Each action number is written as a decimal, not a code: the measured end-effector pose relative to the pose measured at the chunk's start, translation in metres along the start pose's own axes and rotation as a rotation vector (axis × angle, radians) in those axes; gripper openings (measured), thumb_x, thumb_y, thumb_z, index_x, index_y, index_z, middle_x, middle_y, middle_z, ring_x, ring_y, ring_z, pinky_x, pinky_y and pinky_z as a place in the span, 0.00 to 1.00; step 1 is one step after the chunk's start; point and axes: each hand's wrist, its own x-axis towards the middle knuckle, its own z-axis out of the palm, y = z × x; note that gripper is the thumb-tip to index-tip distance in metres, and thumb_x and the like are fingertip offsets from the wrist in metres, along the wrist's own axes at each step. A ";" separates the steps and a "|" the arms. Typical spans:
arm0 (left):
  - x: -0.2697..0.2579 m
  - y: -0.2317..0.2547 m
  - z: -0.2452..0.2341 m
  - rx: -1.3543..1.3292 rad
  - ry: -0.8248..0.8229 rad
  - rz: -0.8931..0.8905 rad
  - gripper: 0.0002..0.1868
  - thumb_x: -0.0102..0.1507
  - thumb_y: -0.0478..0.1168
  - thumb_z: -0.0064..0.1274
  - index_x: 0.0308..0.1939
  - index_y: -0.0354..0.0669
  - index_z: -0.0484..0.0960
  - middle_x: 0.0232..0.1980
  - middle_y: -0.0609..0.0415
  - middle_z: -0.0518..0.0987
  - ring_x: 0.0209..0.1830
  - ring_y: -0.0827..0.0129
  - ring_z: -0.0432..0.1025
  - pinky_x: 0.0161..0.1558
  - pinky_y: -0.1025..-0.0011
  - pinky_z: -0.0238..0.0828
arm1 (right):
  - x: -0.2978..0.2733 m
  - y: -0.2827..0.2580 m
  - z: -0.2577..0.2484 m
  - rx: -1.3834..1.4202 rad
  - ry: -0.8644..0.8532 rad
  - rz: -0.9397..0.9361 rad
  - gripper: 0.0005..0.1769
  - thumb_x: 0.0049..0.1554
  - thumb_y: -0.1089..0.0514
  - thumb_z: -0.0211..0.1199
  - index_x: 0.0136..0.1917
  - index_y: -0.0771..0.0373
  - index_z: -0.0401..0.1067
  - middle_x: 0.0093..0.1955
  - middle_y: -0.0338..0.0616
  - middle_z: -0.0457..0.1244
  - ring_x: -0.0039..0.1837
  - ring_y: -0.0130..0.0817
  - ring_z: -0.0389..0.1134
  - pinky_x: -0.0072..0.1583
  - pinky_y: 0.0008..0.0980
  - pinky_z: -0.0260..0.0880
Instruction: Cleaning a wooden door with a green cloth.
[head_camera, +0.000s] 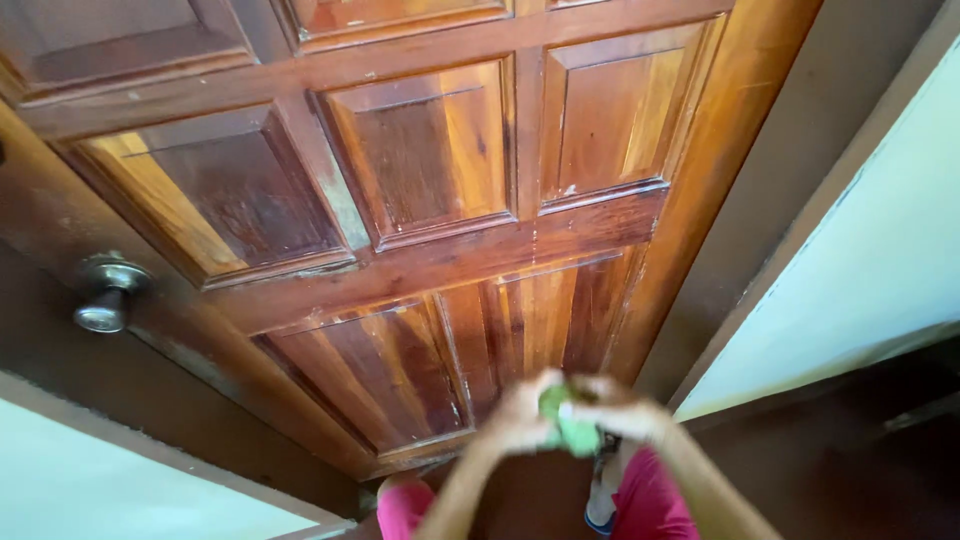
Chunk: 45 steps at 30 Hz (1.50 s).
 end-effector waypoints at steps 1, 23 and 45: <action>0.012 0.018 -0.020 0.126 0.095 0.273 0.21 0.60 0.39 0.63 0.57 0.45 0.77 0.48 0.46 0.82 0.49 0.56 0.79 0.49 0.58 0.78 | 0.001 -0.027 -0.024 -0.111 0.063 -0.153 0.45 0.52 0.34 0.68 0.75 0.57 0.60 0.71 0.41 0.63 0.71 0.37 0.65 0.72 0.38 0.60; 0.078 0.090 -0.135 1.124 0.749 0.839 0.28 0.55 0.37 0.54 0.60 0.42 0.75 0.64 0.51 0.71 0.68 0.57 0.63 0.70 0.56 0.58 | 0.077 -0.137 -0.071 -0.879 1.159 -0.927 0.31 0.45 0.70 0.69 0.61 0.64 0.64 0.61 0.58 0.54 0.62 0.56 0.54 0.62 0.56 0.56; -0.009 -0.030 -0.196 1.165 1.085 0.633 0.22 0.63 0.35 0.55 0.60 0.38 0.70 0.64 0.45 0.68 0.63 0.50 0.64 0.64 0.50 0.63 | 0.141 -0.218 0.037 -0.992 0.759 -1.160 0.21 0.52 0.64 0.65 0.60 0.62 0.70 0.66 0.48 0.57 0.70 0.51 0.56 0.70 0.47 0.61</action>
